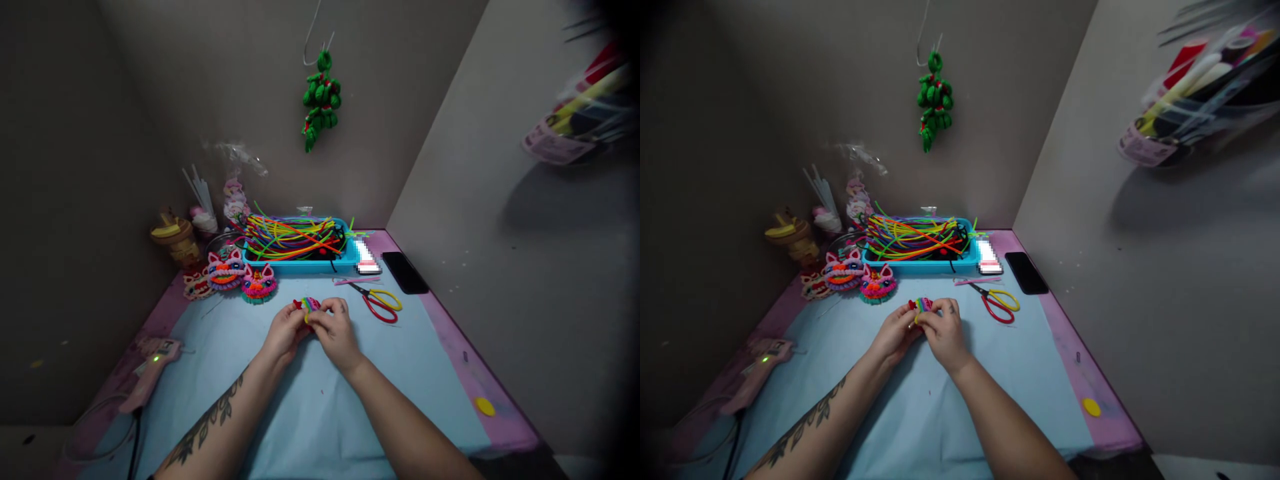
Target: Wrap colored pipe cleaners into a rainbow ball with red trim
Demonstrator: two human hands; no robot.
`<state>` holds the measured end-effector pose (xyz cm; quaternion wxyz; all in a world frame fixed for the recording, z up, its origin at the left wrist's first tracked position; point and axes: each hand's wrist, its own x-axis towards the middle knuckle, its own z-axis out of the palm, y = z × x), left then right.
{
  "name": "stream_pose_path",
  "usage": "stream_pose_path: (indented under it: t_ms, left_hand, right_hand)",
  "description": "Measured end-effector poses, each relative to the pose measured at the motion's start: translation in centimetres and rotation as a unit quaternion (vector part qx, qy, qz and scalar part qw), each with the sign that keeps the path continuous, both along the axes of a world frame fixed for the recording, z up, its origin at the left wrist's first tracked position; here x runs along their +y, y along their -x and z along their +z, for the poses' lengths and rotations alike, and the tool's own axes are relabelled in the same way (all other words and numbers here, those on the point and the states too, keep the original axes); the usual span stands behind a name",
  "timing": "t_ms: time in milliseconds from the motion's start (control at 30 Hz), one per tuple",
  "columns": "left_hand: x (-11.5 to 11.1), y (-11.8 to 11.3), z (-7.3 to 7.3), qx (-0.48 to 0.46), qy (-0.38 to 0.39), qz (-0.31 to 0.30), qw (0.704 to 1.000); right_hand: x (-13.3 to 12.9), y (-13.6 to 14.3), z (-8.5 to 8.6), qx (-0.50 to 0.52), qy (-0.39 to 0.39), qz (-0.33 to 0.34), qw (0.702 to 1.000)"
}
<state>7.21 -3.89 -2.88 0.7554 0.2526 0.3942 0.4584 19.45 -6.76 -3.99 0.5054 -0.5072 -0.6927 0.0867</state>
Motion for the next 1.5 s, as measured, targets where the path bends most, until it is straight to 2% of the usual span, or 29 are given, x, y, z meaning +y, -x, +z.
stream_pose_path:
  t_ms: [100, 167, 300, 433, 567, 767, 1000, 1167, 1367, 1500]
  left_hand:
    - [0.2, 0.2, -0.2, -0.003, -0.014, 0.016, 1.0]
    - [0.3, 0.2, -0.4, 0.004, -0.038, 0.058, 0.998]
    - [0.5, 0.0, -0.6, 0.041, -0.105, 0.148, 0.983]
    - [0.1, -0.3, -0.8, 0.075, -0.16, 0.176, 0.969]
    - [-0.2, -0.6, -0.8, 0.07, -0.166, 0.163, 0.97]
    - [0.0, -0.8, -0.8, 0.006, -0.137, 0.113, 0.984]
    - [0.1, -0.7, -0.9, -0.002, -0.144, 0.071, 0.987]
    - [0.1, -0.6, -1.0, 0.032, -0.165, 0.07, 0.983]
    - [0.3, -0.4, -1.1, 0.043, -0.175, 0.056, 0.982]
    - [0.3, -0.2, -1.1, 0.047, -0.171, 0.047, 0.983]
  right_hand:
    - [0.1, -0.1, 0.0, -0.028, -0.011, -0.004, 1.0]
    - [0.1, 0.0, 0.0, -0.029, -0.005, -0.013, 0.999]
    - [0.1, 0.3, -0.1, 0.027, 0.028, -0.033, 0.999]
    - [0.0, 1.1, -0.2, 0.083, 0.093, -0.028, 0.992]
    - [-0.1, 1.6, -0.3, 0.127, 0.133, -0.021, 0.983]
    - [-0.1, 1.5, -0.4, 0.167, 0.156, -0.013, 0.973]
    - [0.1, 0.9, -0.3, 0.14, 0.116, -0.033, 0.983]
    - [0.2, 0.3, -0.4, 0.138, 0.089, -0.058, 0.985]
    - [0.4, -0.3, -0.4, 0.144, 0.076, 0.015, 0.986]
    - [0.7, -0.5, -0.6, 0.153, 0.076, 0.032, 0.985]
